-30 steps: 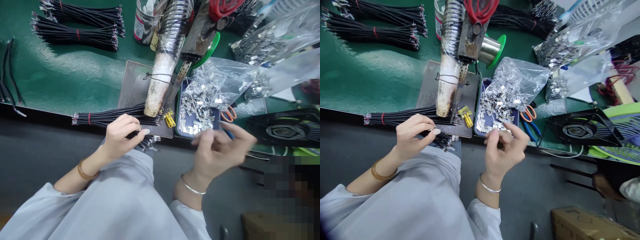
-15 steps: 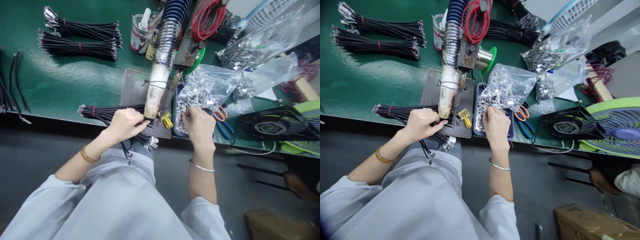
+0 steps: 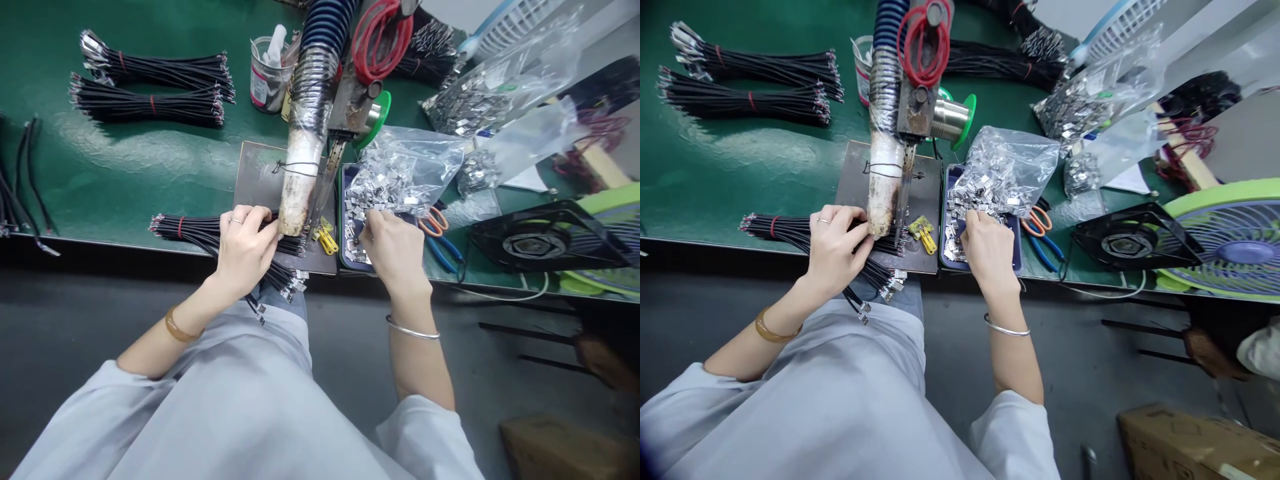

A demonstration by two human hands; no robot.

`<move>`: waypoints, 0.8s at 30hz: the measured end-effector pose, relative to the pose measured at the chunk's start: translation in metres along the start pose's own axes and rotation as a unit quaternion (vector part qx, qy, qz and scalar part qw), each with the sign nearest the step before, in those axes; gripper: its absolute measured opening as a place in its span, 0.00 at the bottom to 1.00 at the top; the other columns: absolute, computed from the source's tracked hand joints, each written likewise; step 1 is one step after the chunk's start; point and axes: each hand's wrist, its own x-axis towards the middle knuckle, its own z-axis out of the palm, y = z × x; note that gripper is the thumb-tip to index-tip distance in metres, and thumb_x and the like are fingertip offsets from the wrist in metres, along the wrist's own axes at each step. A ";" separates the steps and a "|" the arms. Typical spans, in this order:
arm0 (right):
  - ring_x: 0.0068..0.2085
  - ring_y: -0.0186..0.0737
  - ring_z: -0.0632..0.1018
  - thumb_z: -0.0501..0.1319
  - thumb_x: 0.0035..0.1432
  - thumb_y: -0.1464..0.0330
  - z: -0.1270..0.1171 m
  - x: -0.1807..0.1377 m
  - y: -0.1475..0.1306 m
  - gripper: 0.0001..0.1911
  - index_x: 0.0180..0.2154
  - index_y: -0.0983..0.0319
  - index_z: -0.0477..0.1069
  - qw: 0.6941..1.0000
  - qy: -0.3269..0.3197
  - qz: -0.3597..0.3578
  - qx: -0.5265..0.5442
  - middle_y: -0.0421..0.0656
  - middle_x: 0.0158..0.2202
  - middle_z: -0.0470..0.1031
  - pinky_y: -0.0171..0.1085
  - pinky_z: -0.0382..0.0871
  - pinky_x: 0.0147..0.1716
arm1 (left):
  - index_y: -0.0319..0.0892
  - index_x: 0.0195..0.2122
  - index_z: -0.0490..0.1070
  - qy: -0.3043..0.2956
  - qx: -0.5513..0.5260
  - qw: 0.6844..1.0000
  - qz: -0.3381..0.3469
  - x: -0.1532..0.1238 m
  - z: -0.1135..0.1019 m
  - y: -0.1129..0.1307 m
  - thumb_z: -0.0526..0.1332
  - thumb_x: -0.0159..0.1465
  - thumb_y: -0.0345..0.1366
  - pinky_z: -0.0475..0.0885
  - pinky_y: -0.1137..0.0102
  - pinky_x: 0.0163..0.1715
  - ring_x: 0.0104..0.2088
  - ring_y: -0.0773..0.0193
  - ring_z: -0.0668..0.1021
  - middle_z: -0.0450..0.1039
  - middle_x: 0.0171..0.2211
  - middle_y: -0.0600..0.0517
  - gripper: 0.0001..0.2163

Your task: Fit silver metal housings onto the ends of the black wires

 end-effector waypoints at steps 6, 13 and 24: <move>0.27 0.37 0.72 0.57 0.56 0.71 0.015 -0.010 0.007 0.09 0.27 0.57 0.60 0.975 0.140 0.061 0.162 0.40 0.26 0.72 0.36 0.61 0.28 | 0.42 0.32 0.79 -0.008 -0.047 0.994 0.095 -0.009 0.004 -0.001 0.58 0.71 0.29 0.68 0.63 0.38 0.37 0.57 0.71 0.75 0.34 0.46 0.12; 0.28 0.36 0.79 0.64 0.54 0.71 0.004 -0.035 -0.018 0.09 0.27 0.57 0.65 0.866 0.292 0.121 0.388 0.39 0.30 0.78 0.34 0.73 0.24 | 0.41 0.31 0.77 -0.048 -0.061 0.990 0.118 -0.009 0.006 0.000 0.55 0.72 0.29 0.69 0.63 0.37 0.36 0.57 0.73 0.76 0.31 0.46 0.14; 0.38 0.38 0.85 0.66 0.62 0.76 0.002 -0.062 -0.090 0.08 0.39 0.56 0.75 0.851 0.366 -0.034 0.375 0.40 0.38 0.84 0.40 0.82 0.39 | 0.38 0.33 0.78 -0.075 -0.275 0.958 -0.002 -0.003 -0.012 0.015 0.62 0.64 0.27 0.64 0.76 0.22 0.21 0.72 0.70 0.76 0.23 0.54 0.05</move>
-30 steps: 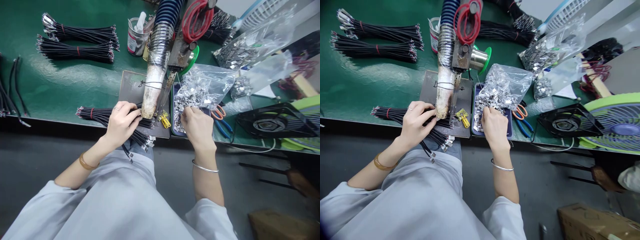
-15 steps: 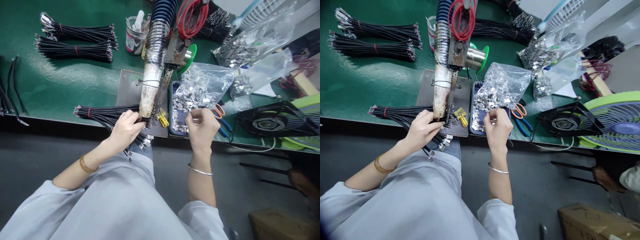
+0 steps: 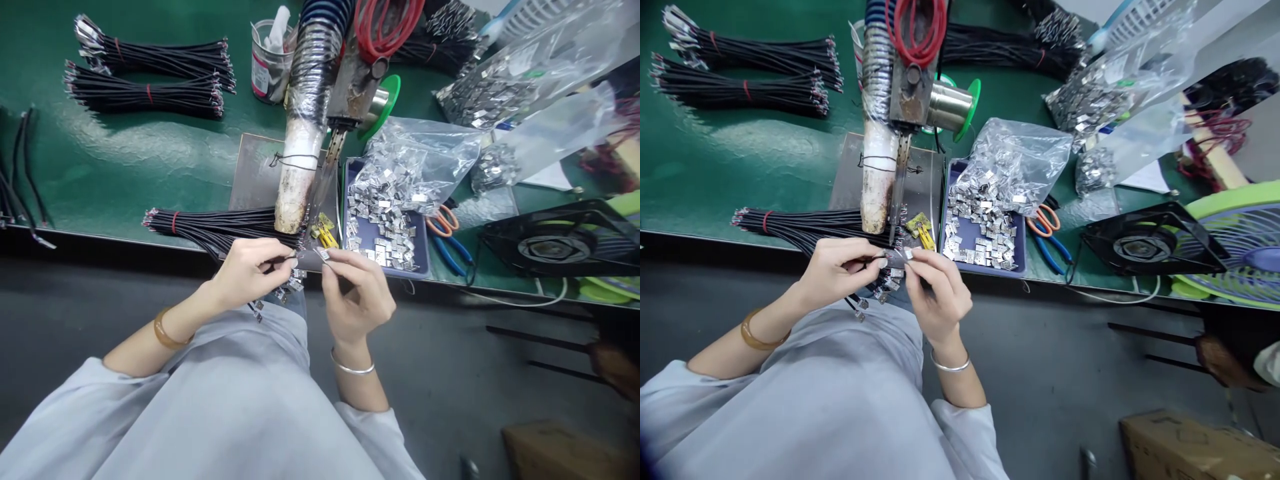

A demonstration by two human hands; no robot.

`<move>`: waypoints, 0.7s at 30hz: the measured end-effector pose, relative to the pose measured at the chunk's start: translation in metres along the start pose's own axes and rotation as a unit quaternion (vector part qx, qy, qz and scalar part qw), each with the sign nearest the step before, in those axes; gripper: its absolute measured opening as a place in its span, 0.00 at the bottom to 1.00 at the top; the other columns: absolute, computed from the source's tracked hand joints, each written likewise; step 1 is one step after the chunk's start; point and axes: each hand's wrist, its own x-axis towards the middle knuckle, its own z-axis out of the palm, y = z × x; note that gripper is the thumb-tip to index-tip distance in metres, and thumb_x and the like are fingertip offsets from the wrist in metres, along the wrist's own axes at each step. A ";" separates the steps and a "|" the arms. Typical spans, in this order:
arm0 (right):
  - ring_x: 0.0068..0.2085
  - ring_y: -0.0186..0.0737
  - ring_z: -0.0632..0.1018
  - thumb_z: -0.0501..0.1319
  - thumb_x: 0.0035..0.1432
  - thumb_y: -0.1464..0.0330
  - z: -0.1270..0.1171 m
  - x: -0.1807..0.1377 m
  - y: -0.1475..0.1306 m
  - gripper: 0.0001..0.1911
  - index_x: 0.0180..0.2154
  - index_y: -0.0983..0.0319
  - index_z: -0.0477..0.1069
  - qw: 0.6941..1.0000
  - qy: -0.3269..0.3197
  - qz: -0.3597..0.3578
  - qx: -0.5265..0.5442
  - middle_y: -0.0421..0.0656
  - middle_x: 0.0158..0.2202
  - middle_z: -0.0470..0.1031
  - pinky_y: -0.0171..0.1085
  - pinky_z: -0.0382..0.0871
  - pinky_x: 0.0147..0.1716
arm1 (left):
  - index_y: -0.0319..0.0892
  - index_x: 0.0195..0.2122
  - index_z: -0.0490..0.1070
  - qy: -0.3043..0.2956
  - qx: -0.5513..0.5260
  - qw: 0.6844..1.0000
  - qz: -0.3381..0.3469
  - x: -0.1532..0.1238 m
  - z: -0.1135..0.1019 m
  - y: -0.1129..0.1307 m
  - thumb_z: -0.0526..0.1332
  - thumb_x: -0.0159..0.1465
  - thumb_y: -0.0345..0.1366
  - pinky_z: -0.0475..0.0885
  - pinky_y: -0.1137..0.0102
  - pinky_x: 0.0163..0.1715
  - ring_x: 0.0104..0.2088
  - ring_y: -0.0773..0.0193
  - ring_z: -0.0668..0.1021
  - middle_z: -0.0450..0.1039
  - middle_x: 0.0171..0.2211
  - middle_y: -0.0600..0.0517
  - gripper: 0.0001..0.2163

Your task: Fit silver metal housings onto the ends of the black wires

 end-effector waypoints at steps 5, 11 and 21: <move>0.39 0.40 0.85 0.64 0.63 0.74 0.007 -0.008 -0.005 0.06 0.37 0.57 0.75 0.991 -0.038 0.087 0.097 0.41 0.37 0.84 0.41 0.82 0.38 | 0.39 0.27 0.78 -0.041 -0.083 0.989 -0.118 0.010 -0.004 0.006 0.62 0.59 0.28 0.60 0.77 0.20 0.20 0.72 0.69 0.75 0.21 0.54 0.07; 0.39 0.40 0.85 0.64 0.63 0.73 0.004 -0.010 -0.006 0.05 0.35 0.58 0.75 0.982 -0.051 0.134 0.124 0.41 0.37 0.83 0.40 0.81 0.37 | 0.38 0.24 0.76 -0.071 -0.125 0.974 -0.177 0.013 -0.002 0.005 0.61 0.58 0.30 0.61 0.77 0.21 0.21 0.71 0.68 0.72 0.19 0.54 0.07; 0.39 0.40 0.86 0.64 0.63 0.74 0.009 -0.020 -0.004 0.05 0.38 0.57 0.73 0.974 -0.019 0.145 0.170 0.42 0.39 0.84 0.40 0.83 0.38 | 0.37 0.28 0.77 -0.073 -0.217 0.943 -0.243 0.013 -0.006 0.007 0.62 0.60 0.33 0.63 0.76 0.22 0.22 0.70 0.69 0.72 0.21 0.53 0.07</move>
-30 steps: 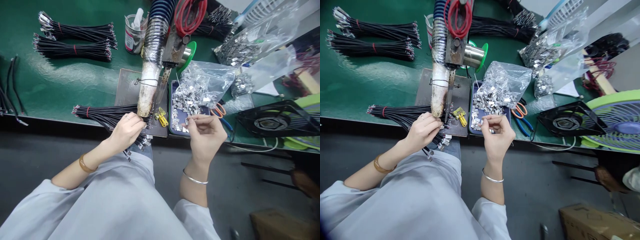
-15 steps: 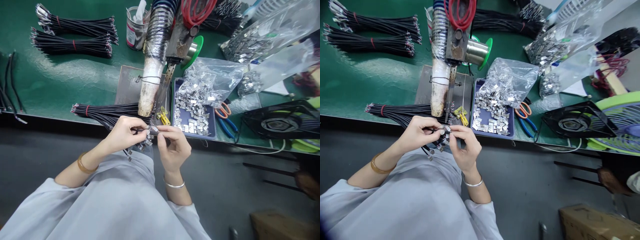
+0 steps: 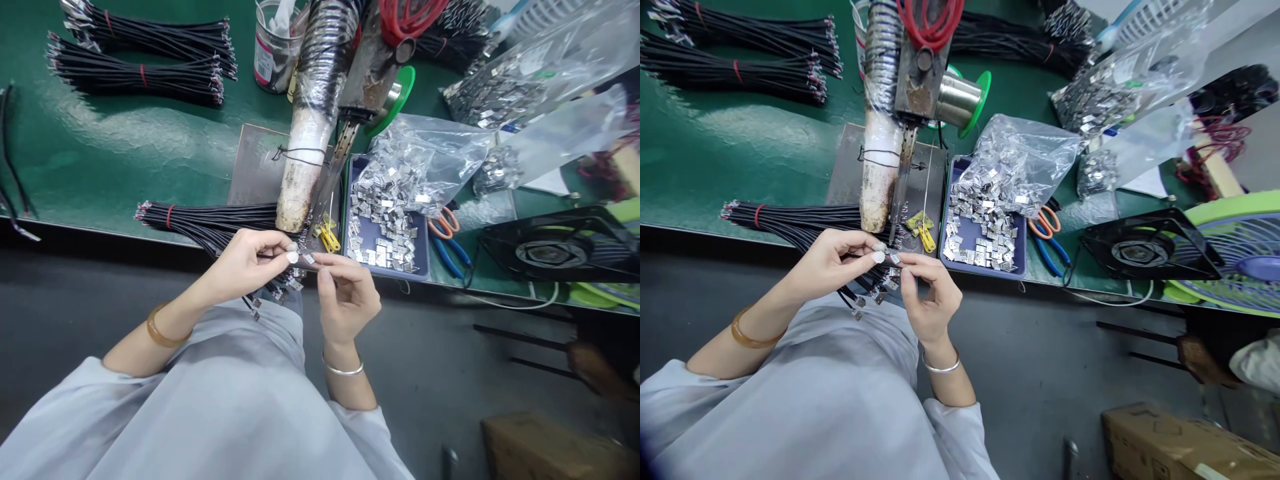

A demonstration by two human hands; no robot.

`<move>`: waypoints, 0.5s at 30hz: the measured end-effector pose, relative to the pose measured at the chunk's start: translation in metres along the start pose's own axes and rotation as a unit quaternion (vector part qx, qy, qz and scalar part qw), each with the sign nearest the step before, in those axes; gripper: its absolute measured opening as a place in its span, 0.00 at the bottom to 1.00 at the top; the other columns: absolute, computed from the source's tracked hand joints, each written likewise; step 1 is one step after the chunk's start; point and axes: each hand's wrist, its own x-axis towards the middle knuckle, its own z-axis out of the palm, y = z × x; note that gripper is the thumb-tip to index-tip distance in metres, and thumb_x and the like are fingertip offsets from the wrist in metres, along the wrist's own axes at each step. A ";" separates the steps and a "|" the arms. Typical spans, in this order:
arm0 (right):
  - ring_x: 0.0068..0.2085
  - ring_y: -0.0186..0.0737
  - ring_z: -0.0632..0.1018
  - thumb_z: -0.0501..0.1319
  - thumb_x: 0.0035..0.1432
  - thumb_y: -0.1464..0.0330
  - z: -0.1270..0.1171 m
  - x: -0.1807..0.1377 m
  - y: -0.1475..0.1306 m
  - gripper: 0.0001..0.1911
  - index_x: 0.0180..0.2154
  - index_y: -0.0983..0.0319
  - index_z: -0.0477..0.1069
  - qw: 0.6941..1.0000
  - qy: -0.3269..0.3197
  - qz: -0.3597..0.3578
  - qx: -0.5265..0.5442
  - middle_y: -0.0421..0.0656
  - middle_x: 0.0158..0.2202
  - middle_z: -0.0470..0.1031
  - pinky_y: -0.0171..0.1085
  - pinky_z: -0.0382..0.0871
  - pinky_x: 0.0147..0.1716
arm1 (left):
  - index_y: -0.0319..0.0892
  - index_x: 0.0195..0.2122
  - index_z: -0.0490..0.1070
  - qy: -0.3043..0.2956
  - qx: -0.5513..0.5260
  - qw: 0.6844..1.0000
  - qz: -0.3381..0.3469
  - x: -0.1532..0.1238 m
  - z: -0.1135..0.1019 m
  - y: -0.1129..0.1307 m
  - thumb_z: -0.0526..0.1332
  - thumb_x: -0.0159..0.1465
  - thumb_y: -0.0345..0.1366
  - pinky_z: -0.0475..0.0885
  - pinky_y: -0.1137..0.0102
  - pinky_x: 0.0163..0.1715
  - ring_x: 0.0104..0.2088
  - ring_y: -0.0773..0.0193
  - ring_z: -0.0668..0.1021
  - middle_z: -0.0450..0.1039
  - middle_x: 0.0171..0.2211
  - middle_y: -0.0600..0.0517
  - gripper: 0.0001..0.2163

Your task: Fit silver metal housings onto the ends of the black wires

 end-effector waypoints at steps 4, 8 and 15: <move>0.42 0.41 0.85 0.64 0.64 0.72 0.001 -0.002 -0.001 0.04 0.39 0.57 0.73 1.000 0.006 -0.023 -0.016 0.43 0.41 0.84 0.41 0.83 0.40 | 0.37 0.27 0.78 -0.009 -0.006 1.000 0.004 -0.001 -0.001 0.001 0.63 0.60 0.33 0.60 0.77 0.20 0.21 0.72 0.67 0.72 0.21 0.54 0.07; 0.43 0.38 0.85 0.64 0.63 0.75 0.001 0.001 -0.005 0.06 0.39 0.58 0.74 1.000 -0.022 -0.016 -0.006 0.42 0.41 0.84 0.39 0.83 0.43 | 0.37 0.25 0.79 -0.022 0.007 0.999 0.028 0.001 -0.003 0.001 0.65 0.59 0.31 0.59 0.78 0.20 0.21 0.73 0.66 0.72 0.20 0.55 0.07; 0.43 0.39 0.85 0.64 0.64 0.75 0.000 -0.001 -0.003 0.07 0.41 0.58 0.74 0.999 0.021 -0.038 -0.003 0.43 0.42 0.84 0.39 0.84 0.42 | 0.35 0.24 0.77 -0.013 -0.057 0.998 -0.037 0.001 0.002 0.002 0.63 0.54 0.32 0.58 0.79 0.19 0.20 0.74 0.63 0.65 0.18 0.56 0.06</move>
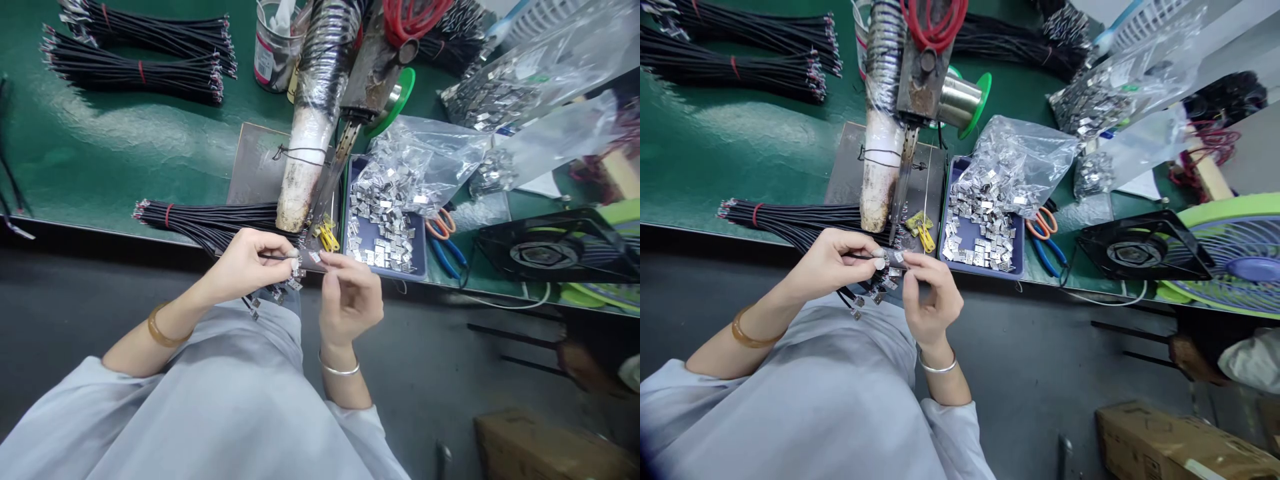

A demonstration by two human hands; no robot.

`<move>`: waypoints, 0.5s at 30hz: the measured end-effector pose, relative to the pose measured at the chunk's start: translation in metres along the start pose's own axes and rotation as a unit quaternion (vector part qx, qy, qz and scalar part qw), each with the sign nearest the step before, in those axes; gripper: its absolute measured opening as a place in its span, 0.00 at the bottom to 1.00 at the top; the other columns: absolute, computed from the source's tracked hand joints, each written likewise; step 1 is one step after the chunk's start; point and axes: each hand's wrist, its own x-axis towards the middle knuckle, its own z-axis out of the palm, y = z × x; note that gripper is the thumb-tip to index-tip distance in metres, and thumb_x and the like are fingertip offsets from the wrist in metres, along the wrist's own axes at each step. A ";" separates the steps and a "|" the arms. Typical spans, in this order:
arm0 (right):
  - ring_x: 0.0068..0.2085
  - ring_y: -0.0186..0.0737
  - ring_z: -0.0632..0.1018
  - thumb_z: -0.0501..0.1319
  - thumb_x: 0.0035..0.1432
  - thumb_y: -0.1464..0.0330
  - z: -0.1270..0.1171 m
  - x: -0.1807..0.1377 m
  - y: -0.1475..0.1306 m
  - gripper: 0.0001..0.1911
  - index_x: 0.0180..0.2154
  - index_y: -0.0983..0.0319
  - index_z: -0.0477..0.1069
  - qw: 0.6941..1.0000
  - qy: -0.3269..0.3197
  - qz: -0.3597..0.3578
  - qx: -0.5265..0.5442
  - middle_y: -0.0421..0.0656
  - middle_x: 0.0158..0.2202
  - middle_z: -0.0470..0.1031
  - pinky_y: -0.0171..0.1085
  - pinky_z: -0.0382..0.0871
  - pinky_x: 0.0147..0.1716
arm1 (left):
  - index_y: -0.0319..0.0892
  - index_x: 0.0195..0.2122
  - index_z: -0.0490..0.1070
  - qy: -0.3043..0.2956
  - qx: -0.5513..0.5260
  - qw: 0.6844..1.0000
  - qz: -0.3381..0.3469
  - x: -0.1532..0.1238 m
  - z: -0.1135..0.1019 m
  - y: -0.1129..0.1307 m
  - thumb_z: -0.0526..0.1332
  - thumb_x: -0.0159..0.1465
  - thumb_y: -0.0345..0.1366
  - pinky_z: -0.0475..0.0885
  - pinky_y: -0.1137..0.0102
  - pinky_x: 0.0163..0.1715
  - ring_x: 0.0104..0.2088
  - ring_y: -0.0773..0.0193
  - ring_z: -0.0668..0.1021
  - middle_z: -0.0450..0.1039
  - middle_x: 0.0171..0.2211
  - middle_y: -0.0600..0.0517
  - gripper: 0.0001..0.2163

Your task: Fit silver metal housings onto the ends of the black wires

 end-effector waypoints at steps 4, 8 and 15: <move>0.42 0.41 0.86 0.64 0.64 0.75 0.000 -0.007 0.003 0.08 0.43 0.58 0.73 0.993 -0.033 -0.096 -0.055 0.44 0.42 0.85 0.38 0.85 0.38 | 0.35 0.23 0.75 0.010 -0.028 0.999 -0.011 -0.001 0.002 0.001 0.63 0.52 0.31 0.57 0.80 0.18 0.20 0.75 0.61 0.63 0.18 0.58 0.04; 0.44 0.41 0.86 0.61 0.67 0.73 0.002 -0.007 0.007 0.05 0.42 0.57 0.71 0.999 -0.010 -0.030 -0.043 0.45 0.44 0.85 0.41 0.85 0.41 | 0.36 0.25 0.78 0.035 -0.048 0.998 -0.012 -0.001 0.003 0.000 0.64 0.53 0.32 0.67 0.79 0.22 0.22 0.72 0.70 0.73 0.22 0.54 0.05; 0.44 0.41 0.87 0.65 0.62 0.75 0.003 0.002 0.007 0.07 0.37 0.58 0.71 0.990 -0.052 -0.067 -0.114 0.45 0.43 0.86 0.39 0.84 0.42 | 0.38 0.27 0.81 0.082 0.012 0.996 0.042 0.000 0.005 -0.002 0.65 0.58 0.34 0.73 0.76 0.26 0.27 0.66 0.78 0.81 0.27 0.50 0.07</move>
